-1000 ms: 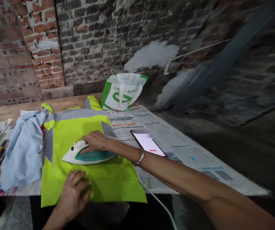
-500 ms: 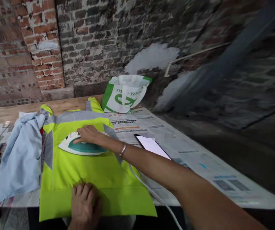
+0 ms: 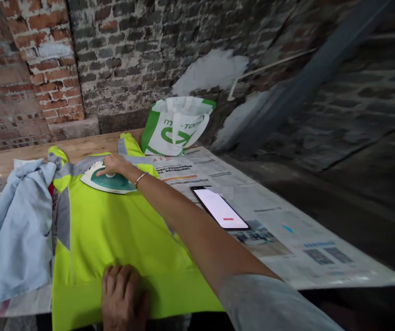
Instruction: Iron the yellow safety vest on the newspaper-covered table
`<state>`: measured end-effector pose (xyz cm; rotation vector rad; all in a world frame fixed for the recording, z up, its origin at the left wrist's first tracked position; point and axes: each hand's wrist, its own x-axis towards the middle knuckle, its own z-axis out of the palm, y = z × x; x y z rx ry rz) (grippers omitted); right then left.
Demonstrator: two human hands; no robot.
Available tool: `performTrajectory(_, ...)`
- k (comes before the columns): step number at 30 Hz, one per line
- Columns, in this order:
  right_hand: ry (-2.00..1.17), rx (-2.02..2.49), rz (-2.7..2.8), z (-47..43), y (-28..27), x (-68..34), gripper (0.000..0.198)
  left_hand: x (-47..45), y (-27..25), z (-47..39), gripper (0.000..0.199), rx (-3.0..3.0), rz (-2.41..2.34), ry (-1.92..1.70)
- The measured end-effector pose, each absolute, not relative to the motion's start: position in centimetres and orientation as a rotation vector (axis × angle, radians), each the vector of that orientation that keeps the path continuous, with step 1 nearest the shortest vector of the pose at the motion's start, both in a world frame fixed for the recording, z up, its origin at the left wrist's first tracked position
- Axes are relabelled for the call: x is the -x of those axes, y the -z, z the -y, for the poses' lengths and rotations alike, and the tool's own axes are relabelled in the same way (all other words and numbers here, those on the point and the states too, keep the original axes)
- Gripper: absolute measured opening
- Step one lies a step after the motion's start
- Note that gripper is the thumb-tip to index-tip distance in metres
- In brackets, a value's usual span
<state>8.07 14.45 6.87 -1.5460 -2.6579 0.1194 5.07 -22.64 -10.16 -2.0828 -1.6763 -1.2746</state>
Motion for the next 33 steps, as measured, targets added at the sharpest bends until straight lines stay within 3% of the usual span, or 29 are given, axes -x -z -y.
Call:
performTrajectory(11,-0.265,1.188,3.002,-3.0,-8.2,-13.3,0.063,-4.1,8.0,22.3,0.015,2.118,1.61,1.044)
performTrajectory(19,-0.259,1.204,3.003,5.6,-7.7,-17.2,0.06,-4.1,7.3,22.1,0.021,2.115,1.55,1.023)
performTrajectory(25,-0.214,1.251,2.948,3.4,-7.3,-16.8,0.06,-4.2,7.4,22.1,0.02,2.101,1.547,1.048)
performTrajectory(33,-0.041,1.432,2.833,-6.7,-7.1,-15.6,0.068,-4.6,8.9,22.6,0.024,2.079,1.643,1.043)
